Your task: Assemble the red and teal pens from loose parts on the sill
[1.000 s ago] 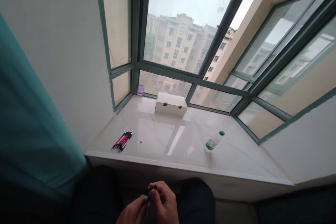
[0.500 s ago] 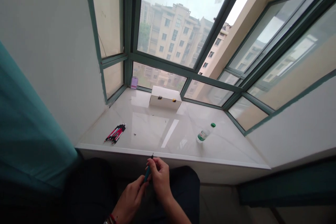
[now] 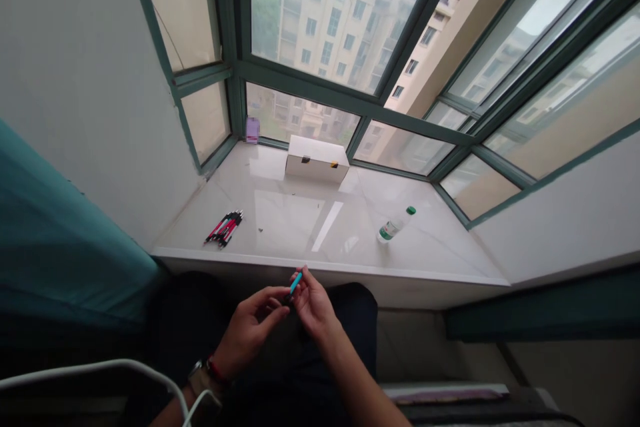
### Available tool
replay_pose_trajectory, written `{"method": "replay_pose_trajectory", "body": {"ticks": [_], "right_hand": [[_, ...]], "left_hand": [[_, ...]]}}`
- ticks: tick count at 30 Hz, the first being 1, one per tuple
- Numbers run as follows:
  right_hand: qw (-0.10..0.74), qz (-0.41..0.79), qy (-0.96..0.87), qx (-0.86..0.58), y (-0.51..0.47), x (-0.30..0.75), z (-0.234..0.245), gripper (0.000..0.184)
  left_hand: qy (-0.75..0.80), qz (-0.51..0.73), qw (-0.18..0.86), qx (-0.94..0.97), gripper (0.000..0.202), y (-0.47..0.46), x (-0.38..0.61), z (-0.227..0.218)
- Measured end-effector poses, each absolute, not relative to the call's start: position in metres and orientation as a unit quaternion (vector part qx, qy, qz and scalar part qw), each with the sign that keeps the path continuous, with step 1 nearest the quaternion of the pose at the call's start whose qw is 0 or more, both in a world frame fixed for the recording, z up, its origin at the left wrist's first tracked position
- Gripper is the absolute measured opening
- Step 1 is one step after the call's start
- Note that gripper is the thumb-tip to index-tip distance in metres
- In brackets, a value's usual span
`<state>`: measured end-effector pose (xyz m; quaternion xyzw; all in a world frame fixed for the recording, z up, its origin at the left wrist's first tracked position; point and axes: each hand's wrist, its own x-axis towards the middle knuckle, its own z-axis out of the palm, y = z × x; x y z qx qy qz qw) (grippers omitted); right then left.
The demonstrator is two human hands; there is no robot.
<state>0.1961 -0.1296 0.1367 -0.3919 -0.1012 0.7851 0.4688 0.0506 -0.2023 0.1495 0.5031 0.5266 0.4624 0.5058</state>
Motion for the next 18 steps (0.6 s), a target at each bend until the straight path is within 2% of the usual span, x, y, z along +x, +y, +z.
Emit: {"method": "replay_pose_trajectory", "body": {"ticks": [6,11,18], "right_hand": [[0.462,0.794,-0.112,-0.38,-0.132,0.192,0.136,0.026],[0.524,0.672,-0.312,-0.421,-0.136,0.198,0.143,0.029],[0.474,0.636,-0.429,-0.432,-0.137,0.197,0.147,0.031]], "left_hand": [[0.514,0.474,0.532,0.478,0.033,-0.197,0.052,0.148],[0.501,0.447,0.581,0.46,0.038,-0.202,0.046,0.124],[0.478,0.417,0.65,0.417,0.044,-0.201,0.041,0.107]]}}
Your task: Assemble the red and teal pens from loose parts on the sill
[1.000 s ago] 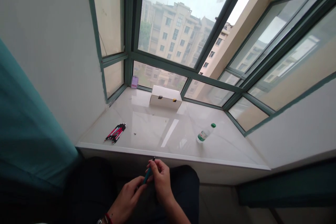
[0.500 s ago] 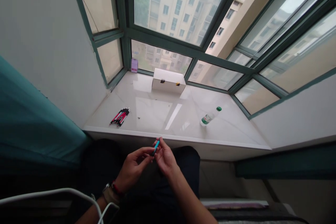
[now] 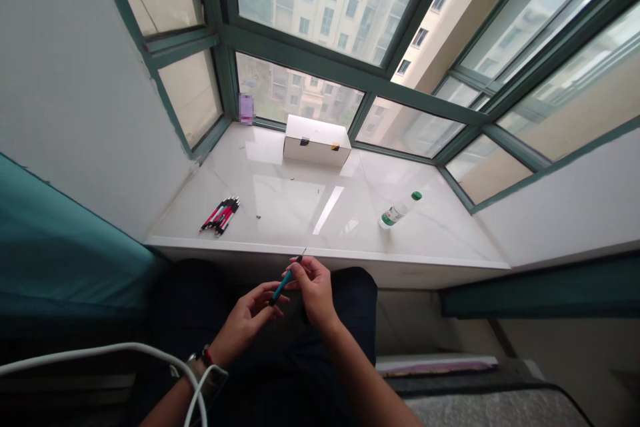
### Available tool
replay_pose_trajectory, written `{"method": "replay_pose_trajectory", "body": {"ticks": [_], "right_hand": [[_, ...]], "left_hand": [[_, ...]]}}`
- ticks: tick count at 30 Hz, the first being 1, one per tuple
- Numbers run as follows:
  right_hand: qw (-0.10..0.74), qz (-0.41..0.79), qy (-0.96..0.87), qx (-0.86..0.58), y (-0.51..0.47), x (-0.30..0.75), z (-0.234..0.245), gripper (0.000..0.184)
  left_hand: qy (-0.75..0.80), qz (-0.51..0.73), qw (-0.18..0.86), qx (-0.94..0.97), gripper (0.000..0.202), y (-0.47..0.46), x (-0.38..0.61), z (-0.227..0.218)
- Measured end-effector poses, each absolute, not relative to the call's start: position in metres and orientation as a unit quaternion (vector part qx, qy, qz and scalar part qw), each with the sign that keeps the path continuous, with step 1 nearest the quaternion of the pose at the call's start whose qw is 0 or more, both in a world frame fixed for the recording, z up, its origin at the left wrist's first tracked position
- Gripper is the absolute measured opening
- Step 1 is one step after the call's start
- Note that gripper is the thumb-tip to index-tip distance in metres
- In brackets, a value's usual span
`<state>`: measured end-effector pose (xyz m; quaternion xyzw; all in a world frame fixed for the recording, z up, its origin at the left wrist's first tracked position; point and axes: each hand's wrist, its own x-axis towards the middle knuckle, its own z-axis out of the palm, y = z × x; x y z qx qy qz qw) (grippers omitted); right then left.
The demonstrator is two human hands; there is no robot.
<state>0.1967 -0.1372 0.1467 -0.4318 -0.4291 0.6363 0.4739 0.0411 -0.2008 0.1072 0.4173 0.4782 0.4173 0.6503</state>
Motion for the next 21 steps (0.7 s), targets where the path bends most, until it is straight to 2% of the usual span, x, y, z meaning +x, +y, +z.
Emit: {"method": "replay_pose_trajectory", "body": {"ticks": [8,13,18,21], "right_hand": [[0.469,0.596,-0.473,-0.449,-0.138,0.195,0.137,0.035],[0.464,0.567,-0.498,-0.464,-0.14,0.201,0.142,0.028],[0.478,0.553,-0.514,-0.448,-0.143,0.204,0.148,0.035],[0.488,0.533,-0.533,-0.44,-0.146,0.206,0.149,0.022]], "left_hand": [[0.43,0.385,0.719,0.387,0.045,-0.195,0.045,0.097],[0.48,0.395,0.682,0.386,0.043,-0.192,0.052,0.088],[0.498,0.398,0.654,0.407,0.045,-0.186,0.054,0.091],[0.492,0.397,0.647,0.427,0.045,-0.185,0.054,0.096]]}}
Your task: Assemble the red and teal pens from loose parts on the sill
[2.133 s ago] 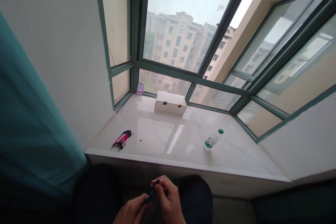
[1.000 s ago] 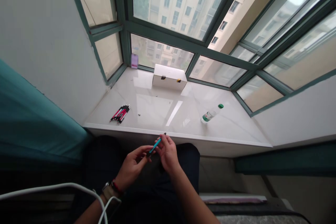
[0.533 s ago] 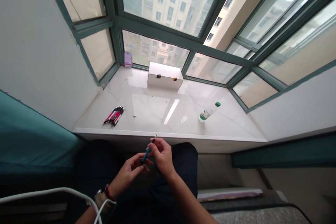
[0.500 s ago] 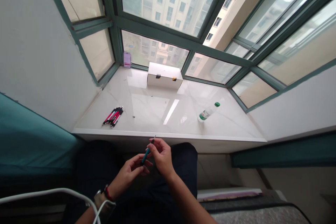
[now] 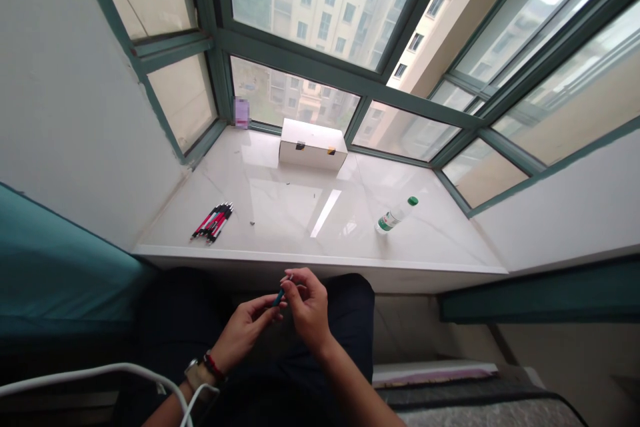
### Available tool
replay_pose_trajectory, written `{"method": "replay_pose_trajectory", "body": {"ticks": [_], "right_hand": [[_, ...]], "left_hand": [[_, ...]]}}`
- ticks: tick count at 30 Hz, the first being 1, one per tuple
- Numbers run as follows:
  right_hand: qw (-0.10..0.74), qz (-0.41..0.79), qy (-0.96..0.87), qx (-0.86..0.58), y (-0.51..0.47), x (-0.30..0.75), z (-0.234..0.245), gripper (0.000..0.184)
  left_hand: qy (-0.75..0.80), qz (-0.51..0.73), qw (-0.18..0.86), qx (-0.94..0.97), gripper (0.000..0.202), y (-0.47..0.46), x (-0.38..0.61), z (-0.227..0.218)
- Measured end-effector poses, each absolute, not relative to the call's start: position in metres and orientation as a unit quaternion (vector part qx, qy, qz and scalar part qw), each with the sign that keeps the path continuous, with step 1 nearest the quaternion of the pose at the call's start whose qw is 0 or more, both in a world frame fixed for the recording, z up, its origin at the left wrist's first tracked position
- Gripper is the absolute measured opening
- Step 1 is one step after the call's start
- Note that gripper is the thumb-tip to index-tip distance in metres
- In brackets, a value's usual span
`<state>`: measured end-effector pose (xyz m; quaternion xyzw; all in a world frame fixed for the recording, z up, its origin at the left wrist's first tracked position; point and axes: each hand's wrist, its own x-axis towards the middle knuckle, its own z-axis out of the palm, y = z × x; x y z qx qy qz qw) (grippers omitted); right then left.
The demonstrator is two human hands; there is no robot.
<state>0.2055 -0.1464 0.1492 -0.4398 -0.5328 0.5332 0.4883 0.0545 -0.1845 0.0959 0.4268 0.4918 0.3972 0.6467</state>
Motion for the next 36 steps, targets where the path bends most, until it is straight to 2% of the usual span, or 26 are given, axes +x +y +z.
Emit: {"method": "replay_pose_trajectory", "body": {"ticks": [3,8,11,16,19,21,29,32,36], "right_hand": [[0.492,0.52,-0.557,-0.421,-0.151,0.206,0.151,0.015],[0.5,0.553,-0.506,-0.434,-0.153,0.205,0.155,0.03],[0.509,0.587,-0.472,-0.417,-0.149,0.206,0.158,0.023],[0.531,0.671,-0.37,-0.363,-0.141,0.21,0.163,0.023],[0.545,0.677,-0.343,-0.358,-0.137,0.212,0.168,0.025],[0.547,0.676,-0.335,-0.362,-0.134,0.214,0.172,0.02],[0.488,0.72,-0.322,-0.374,-0.121,0.225,0.186,0.017],[0.469,0.722,-0.335,-0.383,-0.116,0.228,0.189,0.019],[0.487,0.709,-0.336,-0.383,-0.114,0.227,0.19,0.021]], "left_hand": [[0.474,0.402,0.644,0.446,0.044,-0.184,0.056,0.1],[0.486,0.394,0.635,0.453,0.044,-0.187,0.057,0.101],[0.49,0.388,0.636,0.454,0.045,-0.189,0.056,0.105],[0.482,0.385,0.634,0.466,0.045,-0.192,0.056,0.119],[0.472,0.378,0.637,0.477,0.044,-0.191,0.056,0.127],[0.472,0.38,0.637,0.476,0.043,-0.19,0.057,0.13],[0.388,0.353,0.752,0.399,0.045,-0.193,0.061,0.139],[0.394,0.352,0.758,0.382,0.046,-0.196,0.063,0.142],[0.413,0.369,0.731,0.4,0.045,-0.193,0.063,0.144]]}}
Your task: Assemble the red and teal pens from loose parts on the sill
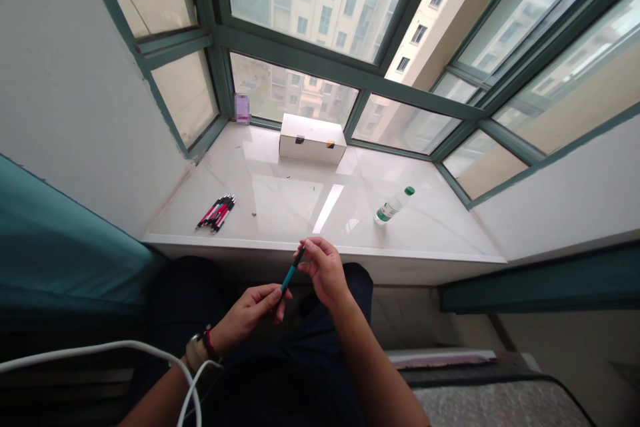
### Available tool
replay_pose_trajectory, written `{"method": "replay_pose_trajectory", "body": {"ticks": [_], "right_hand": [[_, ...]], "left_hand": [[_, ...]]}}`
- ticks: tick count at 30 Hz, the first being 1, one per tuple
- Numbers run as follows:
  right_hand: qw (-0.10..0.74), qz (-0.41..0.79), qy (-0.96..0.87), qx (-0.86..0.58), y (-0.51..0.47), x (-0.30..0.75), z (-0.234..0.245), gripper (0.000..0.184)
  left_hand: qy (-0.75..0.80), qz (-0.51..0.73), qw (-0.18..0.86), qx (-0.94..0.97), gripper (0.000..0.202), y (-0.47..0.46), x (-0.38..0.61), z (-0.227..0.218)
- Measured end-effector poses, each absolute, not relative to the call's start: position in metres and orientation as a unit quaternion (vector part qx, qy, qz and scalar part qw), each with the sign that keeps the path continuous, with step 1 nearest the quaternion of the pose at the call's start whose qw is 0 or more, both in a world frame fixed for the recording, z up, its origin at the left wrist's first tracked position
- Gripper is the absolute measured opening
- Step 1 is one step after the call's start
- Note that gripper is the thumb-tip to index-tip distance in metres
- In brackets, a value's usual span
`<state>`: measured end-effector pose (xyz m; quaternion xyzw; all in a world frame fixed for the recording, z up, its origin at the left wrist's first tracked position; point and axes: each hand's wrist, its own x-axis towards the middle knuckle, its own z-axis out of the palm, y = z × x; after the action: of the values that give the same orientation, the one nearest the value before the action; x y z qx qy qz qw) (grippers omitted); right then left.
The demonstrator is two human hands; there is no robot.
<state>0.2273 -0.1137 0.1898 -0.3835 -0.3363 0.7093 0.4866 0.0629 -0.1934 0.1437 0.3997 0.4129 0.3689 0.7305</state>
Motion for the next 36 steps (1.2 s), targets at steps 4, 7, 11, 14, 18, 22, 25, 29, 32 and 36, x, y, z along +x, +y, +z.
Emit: {"method": "replay_pose_trajectory", "body": {"ticks": [4,7,11,14,18,22,25,29,32,36], "right_hand": [[0.489,0.703,-0.348,-0.381,-0.114,0.226,0.19,0.024],[0.475,0.709,-0.355,-0.382,-0.114,0.227,0.189,0.024],[0.478,0.703,-0.336,-0.405,-0.11,0.227,0.183,0.026],[0.507,0.691,-0.298,-0.42,-0.105,0.225,0.178,0.027],[0.491,0.704,-0.303,-0.415,-0.102,0.227,0.178,0.026],[0.458,0.742,-0.302,-0.385,-0.102,0.233,0.183,0.024],[0.455,0.737,-0.321,-0.384,-0.102,0.235,0.185,0.024],[0.453,0.694,-0.378,-0.413,-0.105,0.23,0.18,0.026],[0.447,0.669,-0.407,-0.432,-0.107,0.222,0.174,0.028],[0.447,0.652,-0.432,-0.434,-0.107,0.213,0.168,0.028]], "left_hand": [[0.43,0.371,0.7,0.434,0.044,-0.191,0.059,0.145],[0.44,0.365,0.7,0.428,0.044,-0.192,0.058,0.147],[0.402,0.363,0.754,0.373,0.043,-0.194,0.061,0.149],[0.364,0.362,0.782,0.352,0.042,-0.192,0.065,0.149],[0.383,0.353,0.763,0.382,0.043,-0.187,0.065,0.147],[0.428,0.353,0.719,0.419,0.045,-0.185,0.063,0.148],[0.447,0.349,0.695,0.443,0.046,-0.186,0.063,0.148],[0.514,0.356,0.594,0.507,0.04,-0.188,0.063,0.146],[0.559,0.36,0.524,0.532,0.034,-0.187,0.063,0.143],[0.544,0.38,0.54,0.518,0.035,-0.183,0.065,0.142]]}}
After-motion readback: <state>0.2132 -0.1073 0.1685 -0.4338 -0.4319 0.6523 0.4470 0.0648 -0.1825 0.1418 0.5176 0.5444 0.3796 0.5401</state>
